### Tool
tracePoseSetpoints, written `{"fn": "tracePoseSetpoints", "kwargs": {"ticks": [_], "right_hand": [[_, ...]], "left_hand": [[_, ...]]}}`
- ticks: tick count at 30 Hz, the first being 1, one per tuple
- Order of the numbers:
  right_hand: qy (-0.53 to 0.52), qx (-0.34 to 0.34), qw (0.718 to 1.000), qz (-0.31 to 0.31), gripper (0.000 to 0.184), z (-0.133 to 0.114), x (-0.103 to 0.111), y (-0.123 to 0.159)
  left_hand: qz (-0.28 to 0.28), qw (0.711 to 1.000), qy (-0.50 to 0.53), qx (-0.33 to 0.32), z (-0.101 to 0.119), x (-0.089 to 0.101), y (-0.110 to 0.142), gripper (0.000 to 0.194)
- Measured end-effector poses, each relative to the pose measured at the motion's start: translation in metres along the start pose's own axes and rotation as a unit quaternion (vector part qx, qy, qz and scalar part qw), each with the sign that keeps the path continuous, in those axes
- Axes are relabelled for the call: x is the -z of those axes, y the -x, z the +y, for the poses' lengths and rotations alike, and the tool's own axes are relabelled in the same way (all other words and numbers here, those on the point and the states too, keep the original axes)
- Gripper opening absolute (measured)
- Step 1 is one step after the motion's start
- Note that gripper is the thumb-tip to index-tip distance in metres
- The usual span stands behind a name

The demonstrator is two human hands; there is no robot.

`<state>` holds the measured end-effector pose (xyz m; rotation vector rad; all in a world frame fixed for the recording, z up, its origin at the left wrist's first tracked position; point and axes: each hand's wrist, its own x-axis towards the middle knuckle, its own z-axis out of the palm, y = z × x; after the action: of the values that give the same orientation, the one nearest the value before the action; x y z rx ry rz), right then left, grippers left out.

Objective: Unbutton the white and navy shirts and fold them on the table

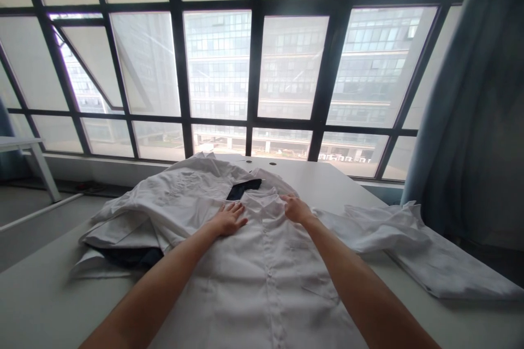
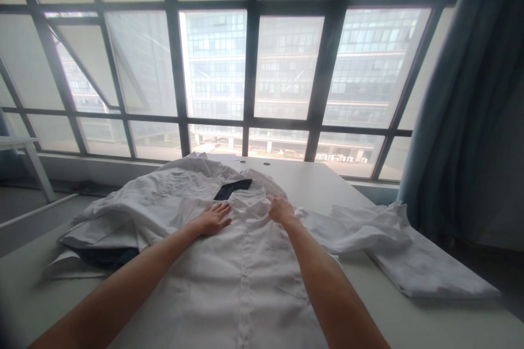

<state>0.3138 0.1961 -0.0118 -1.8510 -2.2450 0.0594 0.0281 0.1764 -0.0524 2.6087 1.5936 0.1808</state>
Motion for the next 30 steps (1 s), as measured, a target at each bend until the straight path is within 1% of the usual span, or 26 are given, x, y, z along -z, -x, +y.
{"fn": "tracePoseSetpoints", "kwargs": {"ticks": [2,4,7,10,12,13,16,18,20,22,25,26,28,30], "right_hand": [[-0.013,0.031,0.999,0.009,0.054,-0.002,0.000,-0.013],[-0.012,0.051,0.999,-0.003,0.051,-0.002,-0.001,-0.028],[0.008,0.066,0.997,-0.031,0.034,0.001,0.002,-0.048],[0.051,0.070,0.995,-0.050,0.020,0.002,0.013,-0.065],[0.089,0.071,0.992,-0.047,0.016,-0.001,0.019,-0.074],[0.107,0.072,0.991,-0.039,0.017,-0.004,0.021,-0.078],[0.147,0.067,0.987,-0.008,0.019,-0.016,0.017,-0.079],[0.159,0.061,0.985,0.010,0.022,-0.026,0.008,-0.072],[0.165,0.056,0.984,0.029,0.031,-0.036,-0.002,-0.058],[0.164,0.059,0.983,0.060,0.039,-0.045,-0.010,-0.039],[0.137,0.086,0.983,0.086,0.041,-0.056,-0.013,0.001],[0.120,0.098,0.984,0.083,0.040,-0.059,-0.013,0.016],[0.086,0.120,0.987,0.058,0.037,-0.067,-0.012,0.048],[0.051,0.134,0.990,0.011,0.040,-0.075,-0.010,0.080]], "left_hand": [[0.014,1.000,0.000,-0.004,0.000,-0.001,0.000,0.062],[0.031,1.000,0.001,-0.007,-0.001,-0.003,0.000,0.060],[0.043,0.999,0.005,-0.002,-0.001,-0.004,0.000,0.062],[0.041,0.999,0.006,0.005,0.001,-0.003,0.000,0.064],[0.035,0.999,0.008,0.010,0.002,-0.002,0.001,0.064],[0.031,0.999,0.010,0.013,0.002,-0.002,0.001,0.064],[0.024,0.999,0.019,0.018,0.003,-0.001,0.001,0.064],[0.024,0.999,0.021,0.019,0.002,-0.002,0.000,0.064],[0.025,0.999,0.021,0.019,0.001,-0.004,-0.001,0.064],[0.027,0.999,0.023,0.018,-0.001,-0.005,-0.002,0.065],[0.025,0.999,0.031,0.014,-0.002,-0.006,-0.003,0.065],[0.022,0.999,0.034,0.013,-0.002,-0.006,-0.003,0.065],[0.007,0.999,0.038,0.012,-0.003,-0.005,-0.003,0.066],[-0.002,0.999,0.039,0.009,-0.005,-0.005,-0.005,0.067]]}}
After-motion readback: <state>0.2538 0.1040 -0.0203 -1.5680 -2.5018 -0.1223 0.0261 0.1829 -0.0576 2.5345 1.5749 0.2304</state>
